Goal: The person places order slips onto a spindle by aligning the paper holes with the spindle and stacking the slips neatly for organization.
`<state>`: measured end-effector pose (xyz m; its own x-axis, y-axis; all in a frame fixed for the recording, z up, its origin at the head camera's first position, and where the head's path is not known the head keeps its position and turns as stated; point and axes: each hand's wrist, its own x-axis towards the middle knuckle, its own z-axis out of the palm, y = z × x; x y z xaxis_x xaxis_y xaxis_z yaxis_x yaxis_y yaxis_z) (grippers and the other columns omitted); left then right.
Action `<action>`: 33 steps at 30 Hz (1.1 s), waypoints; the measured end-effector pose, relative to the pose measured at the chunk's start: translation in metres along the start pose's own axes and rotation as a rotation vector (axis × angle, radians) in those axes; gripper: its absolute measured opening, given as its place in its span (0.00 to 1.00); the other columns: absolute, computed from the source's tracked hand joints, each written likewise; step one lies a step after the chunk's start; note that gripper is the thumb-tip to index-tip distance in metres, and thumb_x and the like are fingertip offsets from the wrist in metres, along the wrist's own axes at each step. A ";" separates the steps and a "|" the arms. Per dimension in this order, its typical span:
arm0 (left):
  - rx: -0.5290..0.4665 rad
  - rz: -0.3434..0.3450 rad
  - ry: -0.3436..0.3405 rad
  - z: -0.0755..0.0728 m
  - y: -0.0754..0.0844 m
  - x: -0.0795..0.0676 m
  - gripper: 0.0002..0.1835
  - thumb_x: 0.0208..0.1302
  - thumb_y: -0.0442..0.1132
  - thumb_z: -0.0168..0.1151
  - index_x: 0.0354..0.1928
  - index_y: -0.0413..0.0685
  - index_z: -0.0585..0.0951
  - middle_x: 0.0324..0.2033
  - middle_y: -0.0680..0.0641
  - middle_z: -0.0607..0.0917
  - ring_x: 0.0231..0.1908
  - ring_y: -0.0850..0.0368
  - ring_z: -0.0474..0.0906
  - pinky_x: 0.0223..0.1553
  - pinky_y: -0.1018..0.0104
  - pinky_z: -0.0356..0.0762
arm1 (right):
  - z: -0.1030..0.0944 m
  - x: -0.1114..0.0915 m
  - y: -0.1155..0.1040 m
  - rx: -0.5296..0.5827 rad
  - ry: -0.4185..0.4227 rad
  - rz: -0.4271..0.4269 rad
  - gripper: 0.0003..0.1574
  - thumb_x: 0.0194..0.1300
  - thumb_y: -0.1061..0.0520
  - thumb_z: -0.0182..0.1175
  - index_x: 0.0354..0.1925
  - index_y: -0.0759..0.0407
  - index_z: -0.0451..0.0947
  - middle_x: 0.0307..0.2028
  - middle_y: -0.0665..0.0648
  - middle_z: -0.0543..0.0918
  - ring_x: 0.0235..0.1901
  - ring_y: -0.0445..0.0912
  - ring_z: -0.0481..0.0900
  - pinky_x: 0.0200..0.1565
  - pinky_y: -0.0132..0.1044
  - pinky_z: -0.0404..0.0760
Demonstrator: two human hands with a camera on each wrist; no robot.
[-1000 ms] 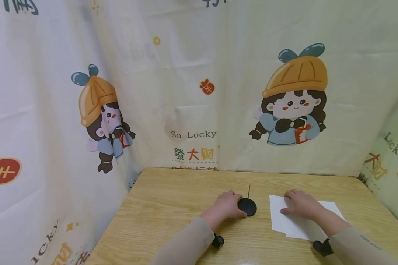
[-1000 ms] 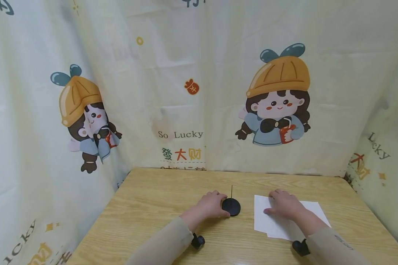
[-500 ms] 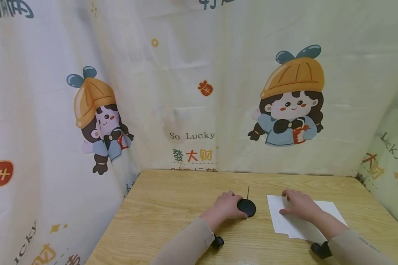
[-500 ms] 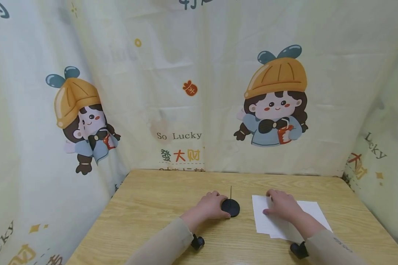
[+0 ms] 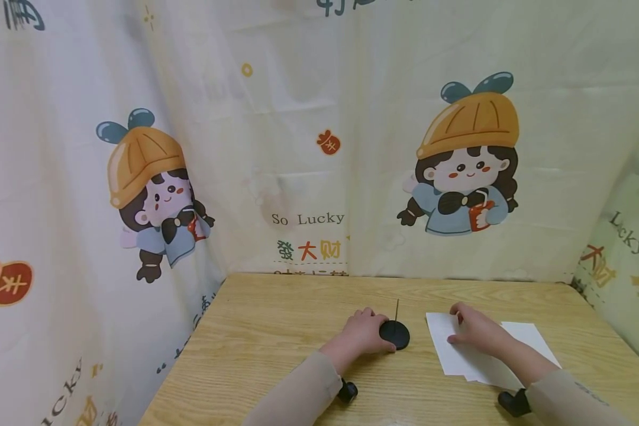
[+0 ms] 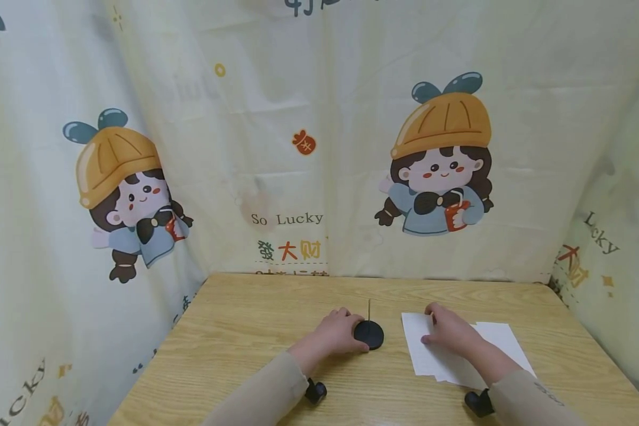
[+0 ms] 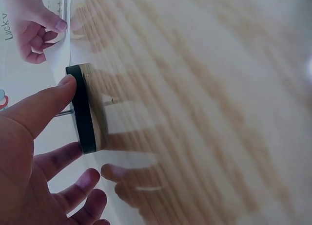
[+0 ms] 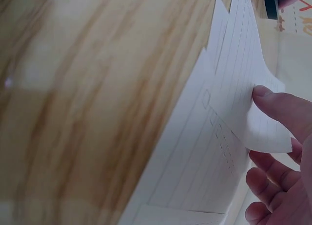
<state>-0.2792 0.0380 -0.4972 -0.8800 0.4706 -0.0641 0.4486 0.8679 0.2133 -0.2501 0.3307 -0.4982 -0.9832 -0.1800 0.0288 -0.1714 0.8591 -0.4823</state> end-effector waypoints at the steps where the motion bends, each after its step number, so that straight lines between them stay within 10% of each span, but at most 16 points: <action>1: -0.001 -0.002 0.000 0.001 -0.001 0.000 0.35 0.50 0.69 0.70 0.62 0.73 0.77 0.50 0.53 0.76 0.47 0.55 0.70 0.50 0.58 0.69 | 0.000 0.000 0.000 0.002 0.000 -0.001 0.41 0.47 0.50 0.79 0.50 0.68 0.69 0.37 0.58 0.77 0.35 0.49 0.74 0.39 0.47 0.73; 18: -0.031 -0.004 -0.001 0.001 -0.003 -0.006 0.35 0.51 0.69 0.70 0.61 0.71 0.77 0.48 0.54 0.75 0.45 0.56 0.68 0.48 0.59 0.69 | -0.003 -0.009 -0.006 0.040 0.065 -0.033 0.21 0.63 0.67 0.62 0.54 0.66 0.70 0.30 0.53 0.74 0.28 0.45 0.70 0.31 0.39 0.71; 33: -0.072 0.021 -0.026 -0.002 -0.008 -0.009 0.36 0.52 0.66 0.71 0.63 0.67 0.76 0.49 0.53 0.76 0.47 0.55 0.71 0.49 0.59 0.71 | -0.013 -0.014 -0.022 0.259 0.099 0.046 0.25 0.69 0.65 0.58 0.62 0.66 0.68 0.41 0.62 0.78 0.33 0.48 0.78 0.30 0.37 0.79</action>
<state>-0.2755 0.0267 -0.4962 -0.8659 0.4932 -0.0837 0.4537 0.8447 0.2840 -0.2336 0.3207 -0.4768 -0.9931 -0.0852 0.0807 -0.1174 0.7117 -0.6926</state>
